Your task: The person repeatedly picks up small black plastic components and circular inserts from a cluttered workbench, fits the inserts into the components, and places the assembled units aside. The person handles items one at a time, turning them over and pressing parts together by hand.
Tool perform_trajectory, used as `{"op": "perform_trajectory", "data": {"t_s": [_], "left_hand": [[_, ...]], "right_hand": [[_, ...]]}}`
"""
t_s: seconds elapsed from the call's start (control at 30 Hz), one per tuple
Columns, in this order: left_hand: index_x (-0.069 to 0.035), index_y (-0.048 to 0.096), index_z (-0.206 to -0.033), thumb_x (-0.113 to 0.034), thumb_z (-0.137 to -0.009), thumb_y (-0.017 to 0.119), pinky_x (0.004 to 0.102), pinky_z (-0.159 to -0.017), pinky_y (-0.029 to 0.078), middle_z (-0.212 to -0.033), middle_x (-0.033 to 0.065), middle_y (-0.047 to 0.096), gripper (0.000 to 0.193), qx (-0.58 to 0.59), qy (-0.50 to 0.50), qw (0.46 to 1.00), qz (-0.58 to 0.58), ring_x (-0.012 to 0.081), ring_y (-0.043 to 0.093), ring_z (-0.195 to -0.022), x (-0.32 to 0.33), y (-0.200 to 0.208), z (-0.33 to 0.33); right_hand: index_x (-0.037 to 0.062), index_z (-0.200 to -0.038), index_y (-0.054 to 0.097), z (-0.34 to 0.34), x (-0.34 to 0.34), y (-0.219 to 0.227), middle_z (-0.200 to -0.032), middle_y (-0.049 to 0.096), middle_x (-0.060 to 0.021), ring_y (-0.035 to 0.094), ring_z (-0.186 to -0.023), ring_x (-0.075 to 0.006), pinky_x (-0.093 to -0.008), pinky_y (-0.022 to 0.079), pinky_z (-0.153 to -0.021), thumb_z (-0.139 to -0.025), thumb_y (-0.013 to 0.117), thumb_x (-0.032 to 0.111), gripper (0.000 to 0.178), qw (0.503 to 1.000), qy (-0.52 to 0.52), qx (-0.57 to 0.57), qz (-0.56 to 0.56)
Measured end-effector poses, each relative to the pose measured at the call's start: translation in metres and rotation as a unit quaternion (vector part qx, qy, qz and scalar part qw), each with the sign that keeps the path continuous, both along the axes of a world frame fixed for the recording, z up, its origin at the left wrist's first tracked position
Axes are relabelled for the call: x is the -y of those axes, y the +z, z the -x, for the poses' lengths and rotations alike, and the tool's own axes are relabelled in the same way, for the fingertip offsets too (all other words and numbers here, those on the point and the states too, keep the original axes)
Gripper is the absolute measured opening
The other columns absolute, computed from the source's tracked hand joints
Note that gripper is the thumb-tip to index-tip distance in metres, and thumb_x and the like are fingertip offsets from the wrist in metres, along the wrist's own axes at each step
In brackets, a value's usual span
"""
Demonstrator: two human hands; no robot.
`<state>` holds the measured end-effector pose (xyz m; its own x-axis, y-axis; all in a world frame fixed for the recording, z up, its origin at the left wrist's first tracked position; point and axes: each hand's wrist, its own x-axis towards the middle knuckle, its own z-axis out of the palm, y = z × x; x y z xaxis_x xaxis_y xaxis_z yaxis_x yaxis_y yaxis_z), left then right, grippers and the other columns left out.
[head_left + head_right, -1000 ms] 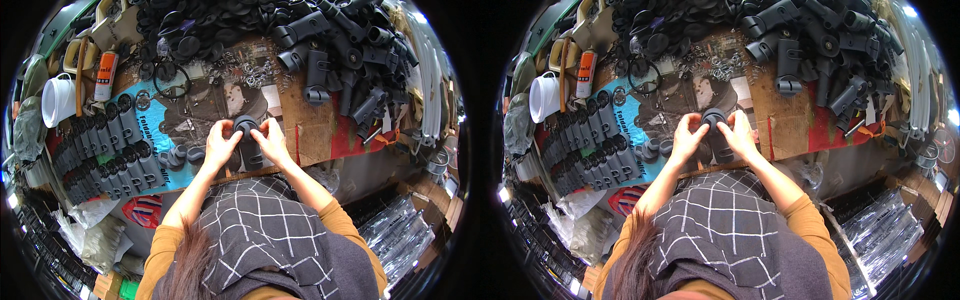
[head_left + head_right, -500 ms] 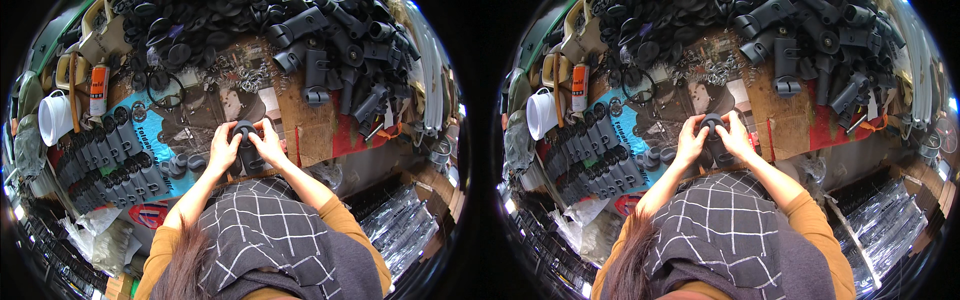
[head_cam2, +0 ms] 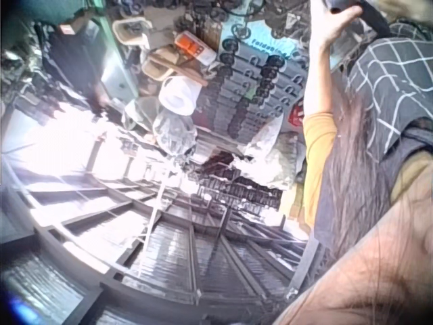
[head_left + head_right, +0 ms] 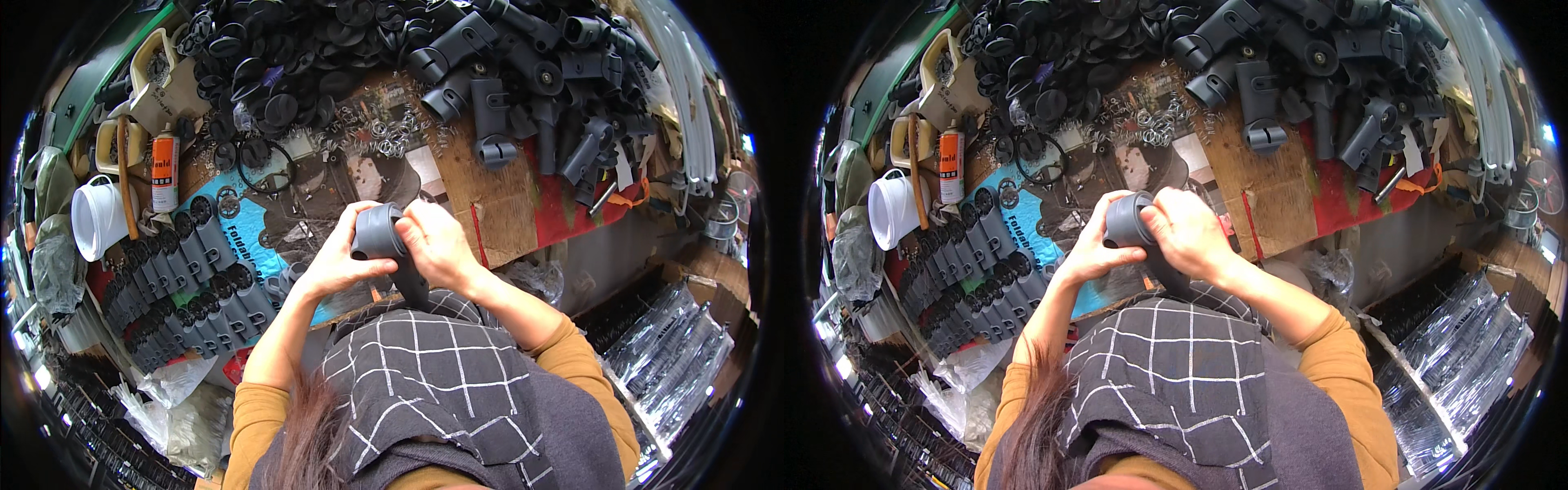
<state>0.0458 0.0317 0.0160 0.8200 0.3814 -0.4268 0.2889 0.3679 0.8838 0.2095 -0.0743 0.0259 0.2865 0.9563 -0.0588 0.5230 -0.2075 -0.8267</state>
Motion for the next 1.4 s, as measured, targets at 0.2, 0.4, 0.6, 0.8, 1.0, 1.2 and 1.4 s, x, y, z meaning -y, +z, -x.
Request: {"op": "perform_trajectory", "data": {"t_s": [0.2, 0.4, 0.6, 0.8, 1.0, 1.2, 1.4], "left_hand": [[-0.005, 0.036, -0.132, -0.021, -0.062, 0.089, 0.0338, -0.1, 0.038, -0.122, 0.0126, 0.045, 0.09, 0.024, -0.036, 0.994, -0.098, 0.0223, 0.046, -0.116, 0.016, 0.038, 0.004], [-0.004, 0.037, -0.132, -0.011, -0.058, 0.088, 0.0401, -0.095, 0.041, -0.118, 0.0177, 0.046, 0.09, 0.076, 0.004, 0.942, -0.327, 0.0327, 0.05, -0.107, 0.022, 0.044, 0.001], [-0.004, 0.036, -0.133, -0.01, -0.055, 0.088, 0.0431, -0.092, 0.043, -0.118, 0.0192, 0.047, 0.093, 0.093, 0.027, 0.916, -0.388, 0.0354, 0.051, -0.106, 0.022, 0.045, -0.002], [-0.003, 0.039, -0.131, -0.014, -0.056, 0.089, 0.0433, -0.092, 0.045, -0.118, 0.0196, 0.049, 0.091, 0.091, 0.017, 0.887, -0.452, 0.0363, 0.052, -0.107, 0.01, 0.046, -0.01], [-0.003, 0.043, -0.128, -0.042, -0.059, 0.089, 0.0388, -0.086, 0.049, -0.113, 0.0158, 0.059, 0.092, 0.067, 0.172, 0.93, -0.318, 0.0281, 0.061, -0.098, -0.007, 0.047, -0.02], [0.001, 0.055, -0.113, -0.079, -0.08, 0.042, 0.0316, -0.072, 0.049, -0.086, 0.0107, 0.064, 0.087, 0.021, 0.27, 0.915, -0.298, 0.018, 0.062, -0.08, -0.004, 0.031, -0.031], [-0.002, 0.057, -0.117, -0.044, -0.102, 0.034, 0.0285, -0.088, 0.042, -0.101, 0.0051, 0.063, 0.05, 0.07, 0.368, 0.898, 0.231, 0.0147, 0.057, -0.091, 0.013, 0.018, -0.033]], "right_hand": [[0.0011, -0.086, 0.052, 0.016, 0.014, 0.03, -0.077, 0.052, -0.0179, 0.053, -0.075, -0.0382, -0.044, 0.043, -0.067, -0.096, 0.05, 0.024, 0.026, 0.995, 0.013, -0.096, -0.032], [0.0011, -0.084, 0.05, 0.01, 0.015, 0.039, -0.076, 0.049, -0.0166, 0.051, -0.072, -0.0368, -0.0424, 0.042, -0.065, -0.096, 0.051, 0.026, 0.027, 0.991, 0.021, -0.122, -0.057], [0.0013, -0.083, 0.048, 0.01, 0.011, 0.042, -0.073, 0.047, -0.0159, 0.05, -0.067, -0.0329, -0.0393, 0.041, -0.062, -0.097, 0.052, 0.029, 0.031, 0.988, -0.004, -0.151, -0.045], [-0.0001, -0.085, 0.047, 0.0, 0.003, 0.05, -0.071, 0.049, -0.016, 0.053, -0.064, -0.0307, -0.0352, 0.042, -0.06, -0.1, 0.047, 0.03, 0.033, 0.974, -0.029, -0.218, 0.045], [0.0025, -0.128, 0.039, -0.005, -0.004, 0.05, -0.115, 0.053, -0.0162, 0.052, -0.11, -0.027, -0.0398, 0.039, -0.097, -0.081, 0.068, 0.045, 0.07, 0.958, -0.015, -0.285, 0.01], [0.0037, -0.138, 0.034, 0.019, 0.013, 0.044, -0.124, 0.051, -0.0156, 0.051, -0.115, -0.0257, -0.0372, 0.041, -0.098, -0.07, 0.077, 0.018, 0.081, 0.956, 0.017, -0.269, 0.117], [0.0038, -0.138, 0.034, 0.026, 0.022, 0.032, -0.127, 0.049, -0.0203, 0.051, -0.117, -0.0344, -0.0424, 0.041, -0.099, -0.072, 0.075, 0.027, 0.082, 0.986, -0.022, -0.131, 0.099]]}}
